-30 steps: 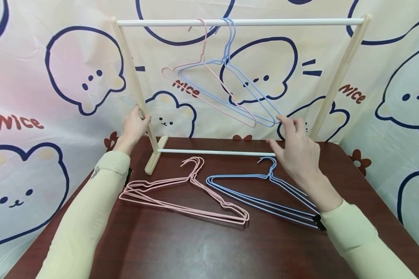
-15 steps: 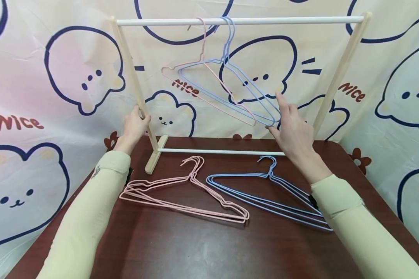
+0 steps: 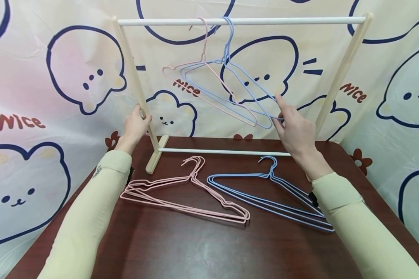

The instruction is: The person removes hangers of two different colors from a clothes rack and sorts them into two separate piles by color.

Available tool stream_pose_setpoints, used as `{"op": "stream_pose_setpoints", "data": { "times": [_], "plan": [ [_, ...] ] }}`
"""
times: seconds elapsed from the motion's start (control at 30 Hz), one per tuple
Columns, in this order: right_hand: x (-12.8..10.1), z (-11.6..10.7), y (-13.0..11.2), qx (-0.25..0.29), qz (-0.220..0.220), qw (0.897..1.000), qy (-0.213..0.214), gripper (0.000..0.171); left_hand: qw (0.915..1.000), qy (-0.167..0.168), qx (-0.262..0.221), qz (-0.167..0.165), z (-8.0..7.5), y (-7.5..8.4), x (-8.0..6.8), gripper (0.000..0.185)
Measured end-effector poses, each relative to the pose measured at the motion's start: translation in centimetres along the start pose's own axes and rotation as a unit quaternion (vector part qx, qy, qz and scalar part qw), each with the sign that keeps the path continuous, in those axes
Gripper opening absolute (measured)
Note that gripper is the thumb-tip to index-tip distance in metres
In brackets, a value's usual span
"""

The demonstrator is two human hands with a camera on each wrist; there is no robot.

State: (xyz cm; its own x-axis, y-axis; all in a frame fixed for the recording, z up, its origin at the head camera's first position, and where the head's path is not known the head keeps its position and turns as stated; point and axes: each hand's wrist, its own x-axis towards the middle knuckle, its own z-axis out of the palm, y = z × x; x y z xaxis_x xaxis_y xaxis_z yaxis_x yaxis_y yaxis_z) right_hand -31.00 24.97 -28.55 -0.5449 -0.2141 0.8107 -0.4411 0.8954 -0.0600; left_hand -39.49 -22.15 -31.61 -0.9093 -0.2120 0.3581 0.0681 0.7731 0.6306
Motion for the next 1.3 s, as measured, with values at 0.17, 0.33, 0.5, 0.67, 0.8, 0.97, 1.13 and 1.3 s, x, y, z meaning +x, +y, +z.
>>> {"op": "stream_pose_setpoints", "data": {
  "times": [0.17,0.33,0.5,0.67,0.8,0.97,1.13,1.3],
  "plan": [
    [-0.2,-0.3,-0.4,0.007,-0.003,1.0,0.024,0.067,1.0,0.003,0.002,0.004,0.0,0.0,0.2,0.047],
    [-0.2,-0.7,-0.9,0.035,0.009,0.998,0.044,0.062,1.0,0.001,0.002,0.005,0.1,0.0,0.2,0.047],
    [0.0,-1.4,-1.5,0.067,0.036,0.996,0.056,0.061,1.0,0.005,0.001,0.005,0.1,-0.2,0.2,0.045],
    [-0.1,-2.3,-1.7,0.083,0.066,0.991,0.084,0.06,1.0,0.006,0.002,0.005,0.1,-0.2,0.2,0.044],
    [-0.8,-2.9,-1.4,0.098,0.092,0.985,0.106,0.059,1.0,0.004,0.005,0.004,0.1,0.0,0.2,0.044],
    [-1.8,-3.5,-0.5,0.137,0.128,0.974,0.124,0.06,1.0,-0.003,0.001,0.004,0.2,0.1,0.0,0.044],
    [-3.3,-4.1,0.4,0.153,0.166,0.965,0.131,0.062,1.0,-0.004,-0.002,0.003,0.2,0.0,-0.1,0.045],
    [-4.6,-5.3,0.8,0.187,0.197,0.955,0.12,0.062,1.0,-0.001,-0.002,0.003,0.2,-0.1,0.1,0.047]
  ]
}}
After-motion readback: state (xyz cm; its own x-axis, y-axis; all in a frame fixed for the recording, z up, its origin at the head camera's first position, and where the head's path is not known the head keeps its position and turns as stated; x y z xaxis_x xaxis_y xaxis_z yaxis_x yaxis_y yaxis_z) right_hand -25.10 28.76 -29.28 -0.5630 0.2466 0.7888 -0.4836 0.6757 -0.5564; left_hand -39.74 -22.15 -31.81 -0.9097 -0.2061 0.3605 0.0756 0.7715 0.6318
